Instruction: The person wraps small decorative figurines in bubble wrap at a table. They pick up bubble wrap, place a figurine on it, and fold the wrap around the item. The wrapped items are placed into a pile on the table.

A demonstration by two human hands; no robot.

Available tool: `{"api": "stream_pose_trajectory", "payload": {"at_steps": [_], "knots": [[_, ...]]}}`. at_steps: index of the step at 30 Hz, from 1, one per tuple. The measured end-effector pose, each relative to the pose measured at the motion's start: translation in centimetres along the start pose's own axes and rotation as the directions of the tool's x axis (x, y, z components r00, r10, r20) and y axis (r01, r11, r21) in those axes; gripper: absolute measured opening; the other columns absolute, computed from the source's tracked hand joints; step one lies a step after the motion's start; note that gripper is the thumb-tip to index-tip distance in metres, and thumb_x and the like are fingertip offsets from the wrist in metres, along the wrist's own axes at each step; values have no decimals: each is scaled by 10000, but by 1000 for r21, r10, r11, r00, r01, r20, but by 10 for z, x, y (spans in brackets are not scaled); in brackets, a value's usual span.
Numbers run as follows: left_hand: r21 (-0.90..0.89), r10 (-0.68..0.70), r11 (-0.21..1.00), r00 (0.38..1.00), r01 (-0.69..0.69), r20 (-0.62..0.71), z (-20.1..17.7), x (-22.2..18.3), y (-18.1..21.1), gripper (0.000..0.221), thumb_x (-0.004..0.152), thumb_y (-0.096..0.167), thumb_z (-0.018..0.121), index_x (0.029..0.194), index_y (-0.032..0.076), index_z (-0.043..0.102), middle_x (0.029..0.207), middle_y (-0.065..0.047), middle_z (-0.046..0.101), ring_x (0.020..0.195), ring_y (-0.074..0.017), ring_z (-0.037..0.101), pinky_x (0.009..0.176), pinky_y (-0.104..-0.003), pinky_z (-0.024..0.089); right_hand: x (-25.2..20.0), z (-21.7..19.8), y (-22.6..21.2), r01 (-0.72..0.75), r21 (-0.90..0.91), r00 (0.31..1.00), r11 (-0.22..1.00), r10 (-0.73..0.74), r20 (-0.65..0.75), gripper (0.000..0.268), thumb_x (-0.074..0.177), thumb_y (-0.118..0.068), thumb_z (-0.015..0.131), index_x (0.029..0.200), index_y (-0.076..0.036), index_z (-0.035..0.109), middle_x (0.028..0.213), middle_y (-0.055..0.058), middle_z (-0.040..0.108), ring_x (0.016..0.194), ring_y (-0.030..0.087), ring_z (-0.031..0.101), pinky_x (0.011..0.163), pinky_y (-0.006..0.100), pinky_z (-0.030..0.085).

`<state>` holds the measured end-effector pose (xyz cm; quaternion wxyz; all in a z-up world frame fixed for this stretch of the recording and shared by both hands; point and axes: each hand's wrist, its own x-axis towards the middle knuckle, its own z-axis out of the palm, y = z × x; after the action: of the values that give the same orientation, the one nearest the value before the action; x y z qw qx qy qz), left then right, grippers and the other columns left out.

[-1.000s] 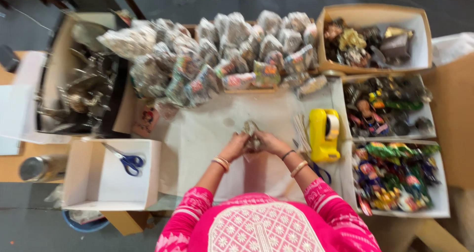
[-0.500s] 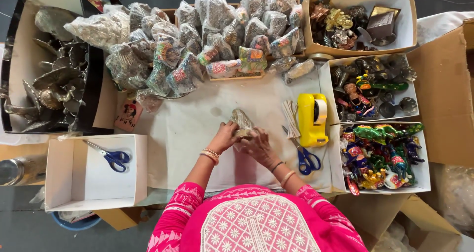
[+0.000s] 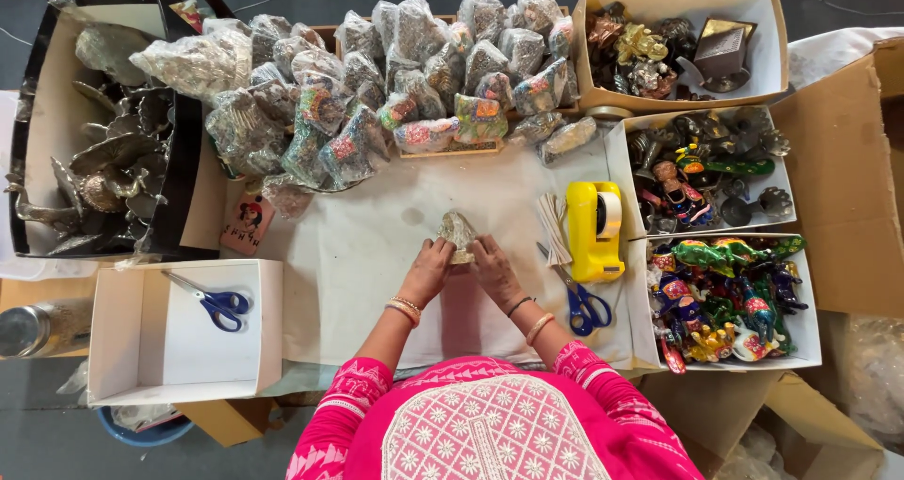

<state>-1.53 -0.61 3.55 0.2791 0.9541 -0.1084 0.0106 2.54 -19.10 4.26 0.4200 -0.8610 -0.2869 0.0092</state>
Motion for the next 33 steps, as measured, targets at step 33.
{"api": "stream_pose_trajectory", "payload": {"at_steps": [33], "knots": [[20, 29, 999, 991, -27, -130, 0, 3, 12, 280, 740, -26, 671, 1012, -2, 607, 1063, -193, 618, 1073, -389, 528, 982, -445, 476, 36, -20, 40, -219, 261, 915, 940, 106, 388, 592, 684, -132, 925, 1146, -55, 562, 988, 133, 697, 897, 262, 679, 817, 391, 582]]}}
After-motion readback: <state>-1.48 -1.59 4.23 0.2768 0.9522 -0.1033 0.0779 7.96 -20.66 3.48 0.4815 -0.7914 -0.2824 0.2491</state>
